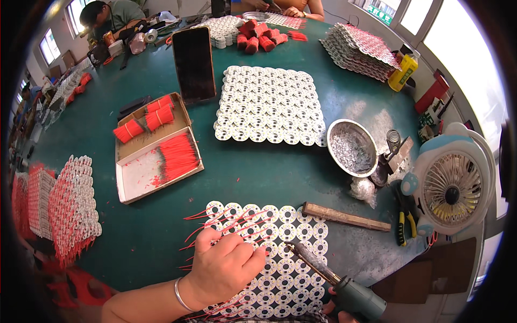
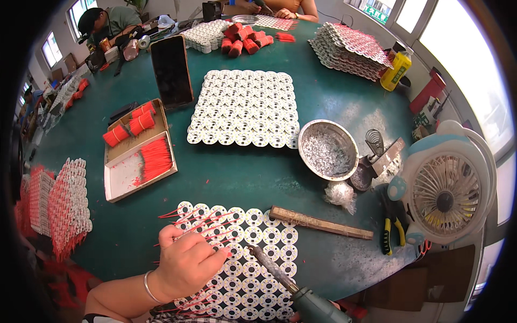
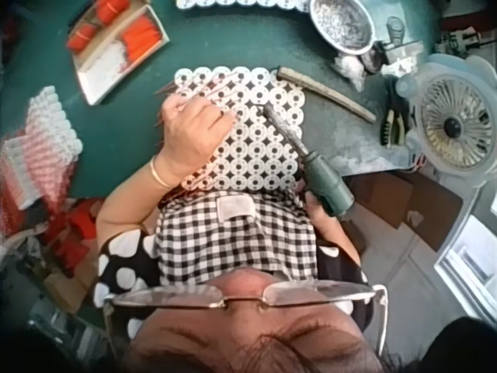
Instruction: The person positions an LED circuit board panel on the workbench, takes wires from a container, and solders the wires to the circular boards on the panel using a soldering iron tool.
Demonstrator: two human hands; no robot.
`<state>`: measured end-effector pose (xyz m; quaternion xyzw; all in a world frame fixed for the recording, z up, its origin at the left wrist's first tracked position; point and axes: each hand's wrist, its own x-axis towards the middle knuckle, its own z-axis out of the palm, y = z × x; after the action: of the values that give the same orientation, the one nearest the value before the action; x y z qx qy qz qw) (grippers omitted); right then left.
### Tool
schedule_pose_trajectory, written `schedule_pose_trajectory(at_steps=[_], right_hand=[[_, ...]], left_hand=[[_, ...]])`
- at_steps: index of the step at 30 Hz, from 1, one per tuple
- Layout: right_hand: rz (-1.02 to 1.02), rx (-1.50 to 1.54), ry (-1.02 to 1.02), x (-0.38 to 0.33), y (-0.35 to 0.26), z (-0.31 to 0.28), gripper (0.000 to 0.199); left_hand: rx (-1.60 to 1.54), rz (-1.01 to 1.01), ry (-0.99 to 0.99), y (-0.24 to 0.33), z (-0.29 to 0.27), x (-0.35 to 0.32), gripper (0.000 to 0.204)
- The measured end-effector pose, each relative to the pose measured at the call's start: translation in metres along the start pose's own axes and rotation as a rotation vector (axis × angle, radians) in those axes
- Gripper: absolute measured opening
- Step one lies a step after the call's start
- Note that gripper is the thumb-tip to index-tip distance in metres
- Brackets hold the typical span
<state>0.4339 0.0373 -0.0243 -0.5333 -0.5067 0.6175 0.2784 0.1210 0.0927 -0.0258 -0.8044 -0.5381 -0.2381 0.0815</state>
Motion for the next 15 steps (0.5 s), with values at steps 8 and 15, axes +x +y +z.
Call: schedule_pose_trajectory(at_steps=[8,15], right_hand=[[-0.076,-0.18,-0.034,-0.007,0.042,-0.007,0.062],[-0.061,-0.197,-0.063,-0.003,0.036,-0.002,0.062]], left_hand=[[-0.096,-0.022,-0.021,-0.004,0.005,0.001,0.006],[-0.129,-0.036,-0.032,-0.004,0.004,0.0,0.007]])
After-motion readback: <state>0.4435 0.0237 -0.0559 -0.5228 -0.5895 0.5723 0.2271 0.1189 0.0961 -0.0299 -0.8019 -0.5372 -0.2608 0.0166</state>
